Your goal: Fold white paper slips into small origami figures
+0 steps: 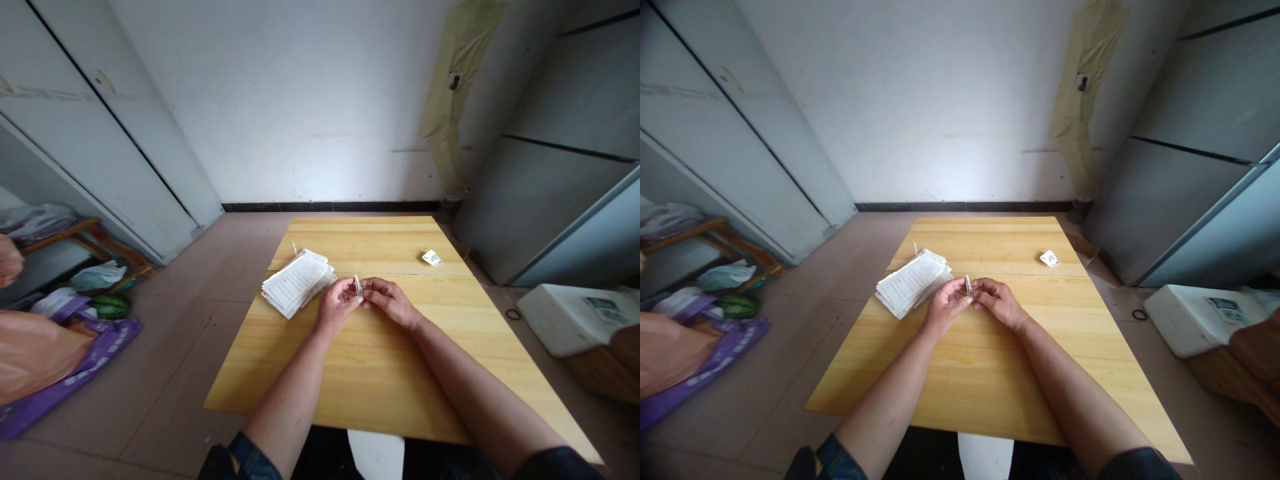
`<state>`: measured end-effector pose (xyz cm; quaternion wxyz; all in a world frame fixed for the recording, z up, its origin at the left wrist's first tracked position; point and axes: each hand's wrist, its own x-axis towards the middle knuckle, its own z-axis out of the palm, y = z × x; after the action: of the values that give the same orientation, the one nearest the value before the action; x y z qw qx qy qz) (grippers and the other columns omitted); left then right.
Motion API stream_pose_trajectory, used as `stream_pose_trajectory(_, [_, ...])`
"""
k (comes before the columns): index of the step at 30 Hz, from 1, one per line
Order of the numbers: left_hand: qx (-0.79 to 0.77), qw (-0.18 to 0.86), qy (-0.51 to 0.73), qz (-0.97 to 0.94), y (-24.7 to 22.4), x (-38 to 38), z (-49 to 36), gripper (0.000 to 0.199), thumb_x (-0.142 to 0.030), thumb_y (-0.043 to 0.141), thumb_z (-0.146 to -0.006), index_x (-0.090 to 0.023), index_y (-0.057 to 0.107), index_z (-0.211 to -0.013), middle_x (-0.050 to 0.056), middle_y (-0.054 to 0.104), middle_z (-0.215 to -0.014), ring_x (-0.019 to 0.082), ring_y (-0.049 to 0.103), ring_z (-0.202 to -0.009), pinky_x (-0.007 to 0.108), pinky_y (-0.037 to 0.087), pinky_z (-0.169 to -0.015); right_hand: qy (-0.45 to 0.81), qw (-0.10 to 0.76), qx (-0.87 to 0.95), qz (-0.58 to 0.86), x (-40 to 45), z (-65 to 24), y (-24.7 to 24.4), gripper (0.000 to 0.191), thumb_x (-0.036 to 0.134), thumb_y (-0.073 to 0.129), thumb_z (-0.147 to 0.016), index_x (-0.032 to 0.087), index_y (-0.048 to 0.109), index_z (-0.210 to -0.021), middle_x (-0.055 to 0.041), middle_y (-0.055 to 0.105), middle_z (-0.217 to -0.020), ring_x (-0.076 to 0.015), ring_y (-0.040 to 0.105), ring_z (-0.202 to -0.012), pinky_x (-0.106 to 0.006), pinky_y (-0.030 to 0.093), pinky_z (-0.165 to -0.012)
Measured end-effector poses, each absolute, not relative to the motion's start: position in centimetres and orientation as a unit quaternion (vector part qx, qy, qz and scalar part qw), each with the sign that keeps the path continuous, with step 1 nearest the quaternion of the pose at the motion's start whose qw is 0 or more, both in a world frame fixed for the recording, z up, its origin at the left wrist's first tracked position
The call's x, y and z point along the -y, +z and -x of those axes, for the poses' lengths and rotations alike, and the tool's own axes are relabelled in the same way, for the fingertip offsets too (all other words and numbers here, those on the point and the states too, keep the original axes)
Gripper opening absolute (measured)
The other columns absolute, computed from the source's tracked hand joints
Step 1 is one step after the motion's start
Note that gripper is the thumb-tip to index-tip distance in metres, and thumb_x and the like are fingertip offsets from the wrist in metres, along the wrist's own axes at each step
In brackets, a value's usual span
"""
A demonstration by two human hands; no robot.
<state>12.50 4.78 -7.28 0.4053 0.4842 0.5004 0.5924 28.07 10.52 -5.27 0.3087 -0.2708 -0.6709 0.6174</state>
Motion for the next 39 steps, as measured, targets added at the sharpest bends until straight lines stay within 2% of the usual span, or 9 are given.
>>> stream_pose_trajectory(5, [-0.493,0.444,0.589,-0.462,-6.9,-4.6,-12.5,0.045,-0.028,0.074,-0.065,-0.012,0.062,-0.105,0.009,0.068,-0.095,0.019,0.063,-0.082,0.032,0.051,-0.077,0.628,0.321,0.657,0.267,-10.7,-28.1,-5.2,0.040,0.037,0.063,-0.078,0.016,0.056,-0.111,0.0023,0.058,-0.068,-0.0111,0.053,-0.057,-0.026,0.044,-0.060])
stream_pose_trajectory(10, [-0.465,0.482,0.587,-0.454,-6.4,-4.4,-12.7,0.037,-0.026,0.076,-0.062,-0.013,0.062,-0.095,0.006,0.067,-0.089,0.015,0.061,-0.077,0.028,0.049,-0.073,0.644,0.327,0.640,0.263,-10.7,-28.1,-5.1,0.029,0.033,0.066,-0.073,0.017,0.061,-0.097,0.0006,0.060,-0.075,-0.0099,0.051,-0.058,-0.025,0.042,-0.056])
stream_pose_trajectory(18, [-0.442,0.534,0.568,-0.444,-5.6,-3.9,-12.5,0.035,-0.030,0.077,-0.062,-0.015,0.056,-0.086,0.000,0.060,-0.075,0.009,0.052,-0.063,0.020,0.037,-0.054,0.726,0.313,0.559,0.248,-10.7,-28.2,-5.2,0.028,0.025,0.074,-0.067,0.017,0.057,-0.087,0.0019,0.062,-0.074,-0.0080,0.054,-0.052,-0.023,0.046,-0.052])
stream_pose_trajectory(22, [-0.437,0.541,0.563,-0.446,-5.5,-3.8,-12.4,0.038,-0.030,0.077,-0.061,-0.015,0.054,-0.087,-0.001,0.059,-0.074,0.009,0.051,-0.062,0.020,0.034,-0.051,0.757,0.298,0.530,0.241,-10.8,-28.3,-5.7,0.030,0.024,0.077,-0.065,0.018,0.055,-0.084,0.0026,0.063,-0.068,-0.0087,0.057,-0.052,-0.021,0.048,-0.050])
stream_pose_trajectory(26, [-0.431,0.551,0.565,-0.438,-5.7,-3.8,-12.4,0.041,-0.029,0.076,-0.062,-0.016,0.053,-0.093,0.000,0.059,-0.079,0.008,0.050,-0.063,0.017,0.030,-0.046,0.794,0.279,0.498,0.210,-11.0,-28.5,-5.7,0.024,0.029,0.072,-0.074,0.018,0.056,-0.087,0.0017,0.064,-0.066,-0.0094,0.058,-0.053,-0.021,0.049,-0.049])
stream_pose_trajectory(29, [-0.402,0.583,0.562,-0.429,-5.7,-3.7,-12.3,0.045,-0.027,0.076,-0.062,-0.018,0.050,-0.098,-0.001,0.058,-0.080,0.006,0.046,-0.058,0.016,0.026,-0.042,0.809,0.272,0.489,0.178,-11.1,-28.7,-5.5,0.022,0.022,0.072,-0.073,0.017,0.059,-0.089,0.0007,0.064,-0.068,-0.0089,0.058,-0.055,-0.020,0.050,-0.050])
stream_pose_trajectory(32, [-0.362,0.625,0.556,-0.411,-5.6,-3.7,-12.3,0.048,-0.026,0.077,-0.061,-0.019,0.049,-0.099,-0.003,0.056,-0.077,0.004,0.041,-0.052,0.016,0.023,-0.040,0.817,0.277,0.482,0.154,-11.2,-28.7,-5.4,0.029,0.013,0.074,-0.067,0.017,0.060,-0.092,0.0027,0.063,-0.068,-0.0065,0.054,-0.052,-0.016,0.047,-0.046])
stream_pose_trajectory(35, [-0.339,0.645,0.564,-0.389,-5.5,-3.6,-12.2,0.048,-0.026,0.077,-0.061,-0.019,0.048,-0.099,-0.004,0.054,-0.075,0.003,0.039,-0.050,0.016,0.021,-0.040,0.821,0.276,0.476,0.150,-11.2,-28.7,-5.5,0.029,0.013,0.073,-0.069,0.018,0.060,-0.094,0.0032,0.062,-0.070,-0.0044,0.050,-0.046,-0.015,0.045,-0.041])
stream_pose_trajectory(39, [-0.324,0.649,0.576,-0.376,-5.5,-3.6,-12.2,0.046,-0.024,0.076,-0.063,-0.019,0.047,-0.098,-0.004,0.054,-0.074,0.002,0.039,-0.048,0.016,0.020,-0.040,0.823,0.265,0.476,0.163,-11.2,-28.8,-5.6,0.030,0.016,0.073,-0.069,0.017,0.060,-0.096,0.0016,0.064,-0.077,-0.0047,0.052,-0.046,-0.018,0.050,-0.043])
